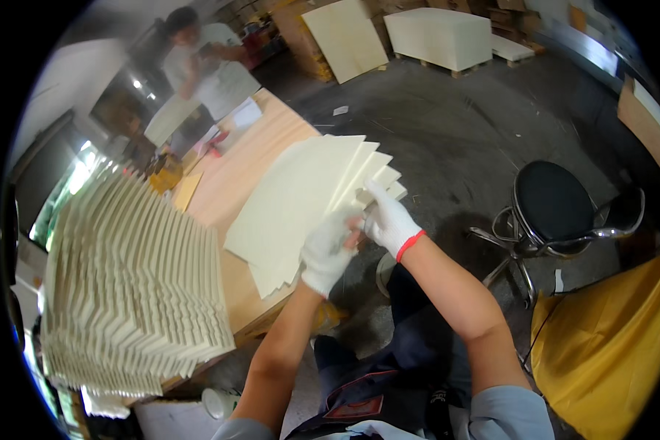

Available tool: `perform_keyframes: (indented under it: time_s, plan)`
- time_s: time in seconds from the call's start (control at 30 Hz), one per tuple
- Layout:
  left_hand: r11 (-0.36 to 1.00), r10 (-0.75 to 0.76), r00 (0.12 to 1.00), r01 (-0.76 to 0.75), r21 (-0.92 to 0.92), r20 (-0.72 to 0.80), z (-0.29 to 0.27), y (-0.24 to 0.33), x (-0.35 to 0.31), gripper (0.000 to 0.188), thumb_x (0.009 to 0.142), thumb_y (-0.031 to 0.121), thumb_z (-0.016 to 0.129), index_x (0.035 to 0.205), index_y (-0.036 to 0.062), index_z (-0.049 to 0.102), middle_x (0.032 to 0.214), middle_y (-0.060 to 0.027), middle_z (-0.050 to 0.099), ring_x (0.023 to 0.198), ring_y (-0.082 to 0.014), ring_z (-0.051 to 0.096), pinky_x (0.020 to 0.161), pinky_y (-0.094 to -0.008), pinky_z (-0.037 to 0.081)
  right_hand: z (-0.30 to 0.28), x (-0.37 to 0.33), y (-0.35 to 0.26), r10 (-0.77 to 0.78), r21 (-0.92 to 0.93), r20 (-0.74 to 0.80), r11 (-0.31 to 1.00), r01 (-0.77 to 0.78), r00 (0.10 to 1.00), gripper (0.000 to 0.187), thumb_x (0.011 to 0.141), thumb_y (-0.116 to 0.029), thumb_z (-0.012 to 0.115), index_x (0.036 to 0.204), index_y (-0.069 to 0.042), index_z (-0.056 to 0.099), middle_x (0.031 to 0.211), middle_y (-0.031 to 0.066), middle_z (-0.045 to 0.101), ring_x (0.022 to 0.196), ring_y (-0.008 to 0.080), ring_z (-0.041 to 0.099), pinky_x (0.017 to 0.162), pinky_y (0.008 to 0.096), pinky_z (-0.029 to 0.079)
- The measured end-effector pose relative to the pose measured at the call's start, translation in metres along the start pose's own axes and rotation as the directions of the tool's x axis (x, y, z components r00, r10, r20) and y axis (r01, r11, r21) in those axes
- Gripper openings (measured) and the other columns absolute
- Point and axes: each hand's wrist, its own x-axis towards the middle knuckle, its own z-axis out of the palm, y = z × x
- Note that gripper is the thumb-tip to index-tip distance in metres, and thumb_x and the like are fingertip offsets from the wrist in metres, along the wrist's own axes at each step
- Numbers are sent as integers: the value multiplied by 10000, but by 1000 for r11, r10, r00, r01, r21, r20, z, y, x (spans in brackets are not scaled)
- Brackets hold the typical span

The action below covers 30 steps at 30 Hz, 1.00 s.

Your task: The person packs stacks of white paper sheets into clear plastic packaging bags. They repeatedly pick up a stack of paper, insert it into a bag, and place the packaged unit onto a growing pile on the table.

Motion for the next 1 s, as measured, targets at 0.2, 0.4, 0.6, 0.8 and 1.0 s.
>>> perform_keyframes:
  time_s: [0.2,0.4,0.6,0.8,1.0]
  plan:
    - [938,-5,996,36,345,-93,-70,27,-104,131,717,70,744,826,124,697,1095,-52,729,1002,-254,679,897,-384,541,34,13,105,223,-23,-35,974,-224,974,506,1019,-253,594,1449,-56,413,1412,168,505,1283,353,528,1024,511,516]
    - [843,-257,965,247,478,-46,-76,23,-133,284,689,165,777,948,145,664,1379,-96,558,1288,-346,494,1078,-430,430,43,9,102,152,-175,-86,971,-165,985,437,1057,-254,542,1432,-64,420,1436,160,480,1307,346,508,1063,520,475]
    - [759,-571,821,515,397,25,-71,20,-151,382,747,258,755,1109,158,685,1247,-91,632,1182,-359,557,927,-437,532,38,-43,57,185,-325,-76,924,-200,980,466,1042,-260,575,1442,-63,439,1435,139,499,1317,310,516,1083,476,474]
    - [74,-403,842,420,-904,358,-72,46,-192,1033,787,485,796,1549,63,240,1550,-147,373,1442,-329,383,1131,-487,400,5,-126,25,206,-424,-114,875,-236,972,577,998,-294,642,1464,-42,413,1433,138,510,1306,293,531,1036,498,495]
    - [-483,-655,566,195,-854,500,-67,25,-174,694,958,339,657,1486,3,357,1464,-163,509,1310,-364,540,1079,-493,473,-17,-145,27,161,-433,-158,875,-215,974,525,997,-249,640,1428,-22,445,1346,137,576,1233,273,583,1026,480,509]
